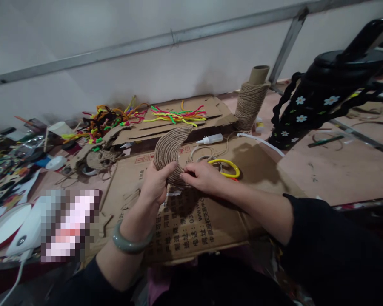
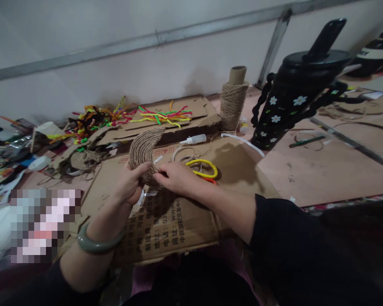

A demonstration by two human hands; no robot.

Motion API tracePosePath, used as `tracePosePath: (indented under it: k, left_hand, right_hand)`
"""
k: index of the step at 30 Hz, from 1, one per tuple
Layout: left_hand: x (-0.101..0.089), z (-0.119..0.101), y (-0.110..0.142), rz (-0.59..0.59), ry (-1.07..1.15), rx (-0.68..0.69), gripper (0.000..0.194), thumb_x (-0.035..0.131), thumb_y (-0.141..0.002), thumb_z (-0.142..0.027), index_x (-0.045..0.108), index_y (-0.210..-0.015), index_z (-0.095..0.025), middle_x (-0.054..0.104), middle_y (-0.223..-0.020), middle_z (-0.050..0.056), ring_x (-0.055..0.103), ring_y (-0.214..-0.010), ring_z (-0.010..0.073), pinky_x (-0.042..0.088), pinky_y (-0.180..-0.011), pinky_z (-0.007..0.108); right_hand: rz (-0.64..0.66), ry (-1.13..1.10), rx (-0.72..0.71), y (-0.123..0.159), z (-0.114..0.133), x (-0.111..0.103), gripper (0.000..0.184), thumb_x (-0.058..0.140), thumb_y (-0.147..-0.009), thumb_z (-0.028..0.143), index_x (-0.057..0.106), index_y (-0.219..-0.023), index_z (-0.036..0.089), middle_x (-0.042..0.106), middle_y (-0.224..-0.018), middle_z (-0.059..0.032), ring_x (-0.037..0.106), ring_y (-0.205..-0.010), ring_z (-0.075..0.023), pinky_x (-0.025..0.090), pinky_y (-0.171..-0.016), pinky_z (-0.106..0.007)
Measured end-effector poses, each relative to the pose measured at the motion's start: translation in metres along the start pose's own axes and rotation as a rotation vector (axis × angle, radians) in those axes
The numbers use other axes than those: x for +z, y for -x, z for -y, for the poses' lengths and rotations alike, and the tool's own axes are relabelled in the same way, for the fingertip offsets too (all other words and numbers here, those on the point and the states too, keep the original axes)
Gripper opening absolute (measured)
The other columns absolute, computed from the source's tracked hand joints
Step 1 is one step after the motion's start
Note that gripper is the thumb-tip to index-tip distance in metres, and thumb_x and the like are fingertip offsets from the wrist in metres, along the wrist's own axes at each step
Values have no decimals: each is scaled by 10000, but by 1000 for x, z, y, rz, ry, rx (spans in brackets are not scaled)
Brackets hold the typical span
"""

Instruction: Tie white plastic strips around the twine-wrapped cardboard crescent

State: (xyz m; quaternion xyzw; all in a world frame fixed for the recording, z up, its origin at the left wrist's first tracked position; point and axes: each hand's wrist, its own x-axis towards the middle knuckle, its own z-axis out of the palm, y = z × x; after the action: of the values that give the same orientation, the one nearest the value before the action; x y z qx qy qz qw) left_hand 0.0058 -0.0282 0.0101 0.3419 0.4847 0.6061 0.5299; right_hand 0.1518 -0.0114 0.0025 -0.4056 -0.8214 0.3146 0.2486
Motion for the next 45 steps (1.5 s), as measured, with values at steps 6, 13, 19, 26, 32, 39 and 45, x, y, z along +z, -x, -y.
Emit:
tracePosePath:
  k: [6,13,19,26,32,39,45]
  left_hand:
    - [-3,-1,0,11,-25,5,390,787,-546,-157,562,-864,-167,670,-787,-11,614,-653,115,496,-617,229]
    - [-6,3,2,201,-63,-104,535,816,-559,-162,575,-1035,-146,700,-884,35,650,-730,149,537,-680,269]
    - [-6,3,1,227,-69,-95,484,814,-590,-215,603,-1021,-155,707,-891,41,652,-725,156,531,-683,281]
    - [-10,1,-9,133,74,-30,319,788,-610,-371,655,-787,-140,701,-759,29,638,-702,148,500,-666,259]
    - [-10,0,-9,146,58,-33,261,787,-594,-328,645,-696,-135,680,-665,31,616,-637,149,483,-636,270]
    - [-11,2,-10,151,46,-51,208,744,-670,-310,626,-670,-140,651,-668,13,566,-593,100,445,-579,221]
    - [-7,3,-6,186,68,-107,285,804,-602,-311,684,-806,-152,693,-714,18,625,-634,127,496,-589,228]
  right_hand:
    - [49,-12,27,1,1,-11,348,450,-873,441,494,-648,180,476,-602,15,402,-576,-103,247,-562,-257]
    - [-82,-366,95,-7,-13,-15,319,492,-832,442,540,-681,165,544,-615,5,481,-584,-111,358,-571,-245]
    - [-121,-614,169,-10,-14,-7,257,533,-786,376,527,-637,167,529,-583,12,483,-522,-101,391,-522,-244]
    - [-42,-629,168,-6,-7,-11,217,550,-788,299,531,-619,163,526,-571,19,492,-521,-90,398,-524,-232]
    - [-97,-697,187,-4,-6,-12,317,620,-735,454,540,-616,172,543,-569,12,493,-509,-88,407,-508,-237]
    - [-312,-930,213,-8,-8,-14,312,701,-635,451,550,-661,179,550,-522,34,483,-445,-72,426,-456,-218]
    - [-443,-1026,259,-11,-9,-17,307,702,-626,447,564,-641,174,590,-538,23,548,-454,-81,497,-494,-224]
